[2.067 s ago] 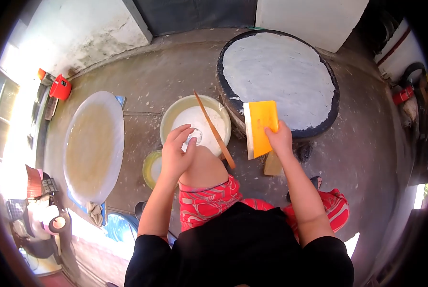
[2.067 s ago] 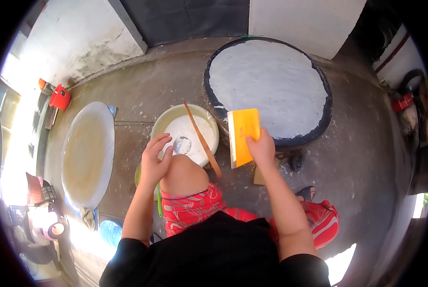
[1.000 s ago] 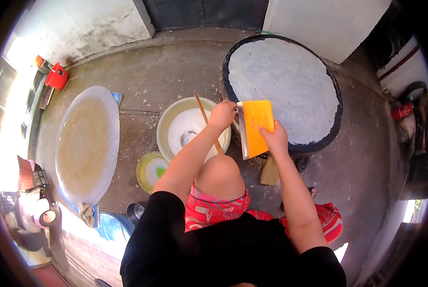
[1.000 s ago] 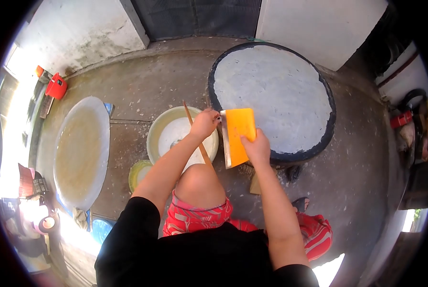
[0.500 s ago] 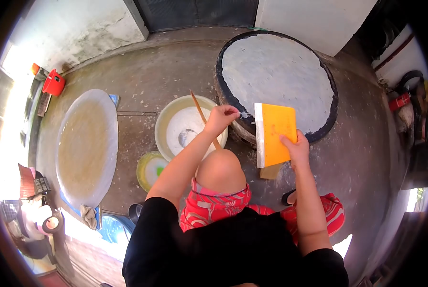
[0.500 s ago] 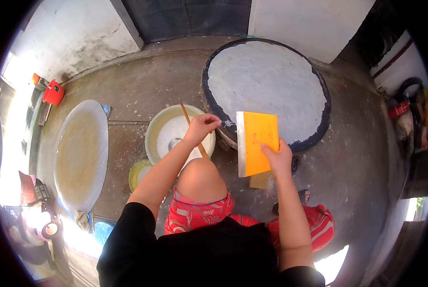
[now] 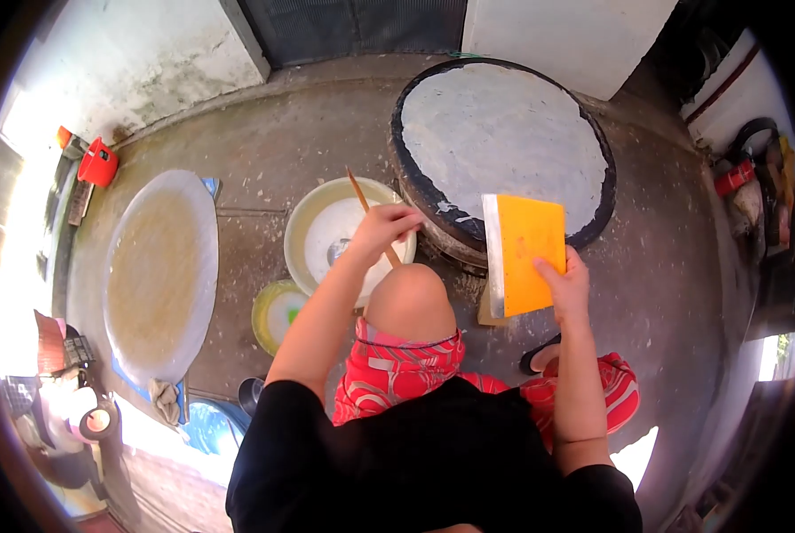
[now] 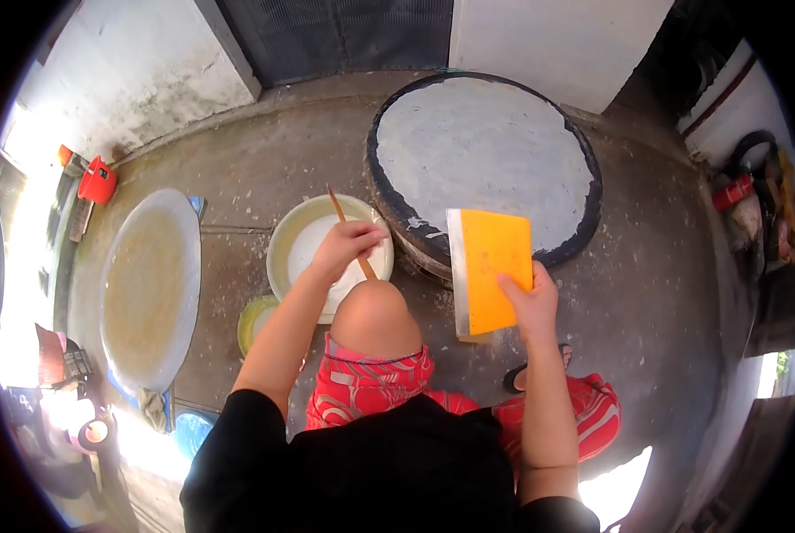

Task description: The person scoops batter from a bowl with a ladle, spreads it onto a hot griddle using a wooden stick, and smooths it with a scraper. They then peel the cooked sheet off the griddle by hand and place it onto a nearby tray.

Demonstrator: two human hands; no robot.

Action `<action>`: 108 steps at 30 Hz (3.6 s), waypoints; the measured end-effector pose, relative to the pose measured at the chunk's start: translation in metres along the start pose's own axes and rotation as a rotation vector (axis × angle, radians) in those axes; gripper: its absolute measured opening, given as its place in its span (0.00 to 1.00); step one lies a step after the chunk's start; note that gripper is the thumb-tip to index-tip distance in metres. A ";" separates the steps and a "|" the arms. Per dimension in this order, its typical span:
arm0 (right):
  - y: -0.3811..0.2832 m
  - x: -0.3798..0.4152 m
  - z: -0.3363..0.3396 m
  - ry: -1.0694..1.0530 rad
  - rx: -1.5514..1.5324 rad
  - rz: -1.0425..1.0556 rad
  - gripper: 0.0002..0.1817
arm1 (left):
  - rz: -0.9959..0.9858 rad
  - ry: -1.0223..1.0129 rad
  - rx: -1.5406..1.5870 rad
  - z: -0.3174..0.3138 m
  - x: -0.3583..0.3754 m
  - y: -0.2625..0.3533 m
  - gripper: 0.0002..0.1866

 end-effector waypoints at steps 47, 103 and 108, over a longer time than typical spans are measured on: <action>0.041 -0.031 0.080 0.114 0.481 0.074 0.18 | 0.629 1.003 -0.793 0.232 0.223 -0.160 0.13; -0.047 -0.618 -0.112 -0.317 0.765 0.716 0.30 | -0.128 0.173 -0.476 -0.050 -0.022 0.071 0.06; -0.087 -0.509 -0.237 -0.647 0.846 0.961 0.29 | -0.198 0.157 -0.478 -0.050 -0.013 0.080 0.07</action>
Point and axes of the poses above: each hand's wrist, its own x-axis away from the middle knuckle, its own z-axis out of the back of the hand, y = z × x, the point moved 1 cm from there along -x, towards the middle knuckle, and after that the axes turned 12 degrees about x, right-handed, at the moved point
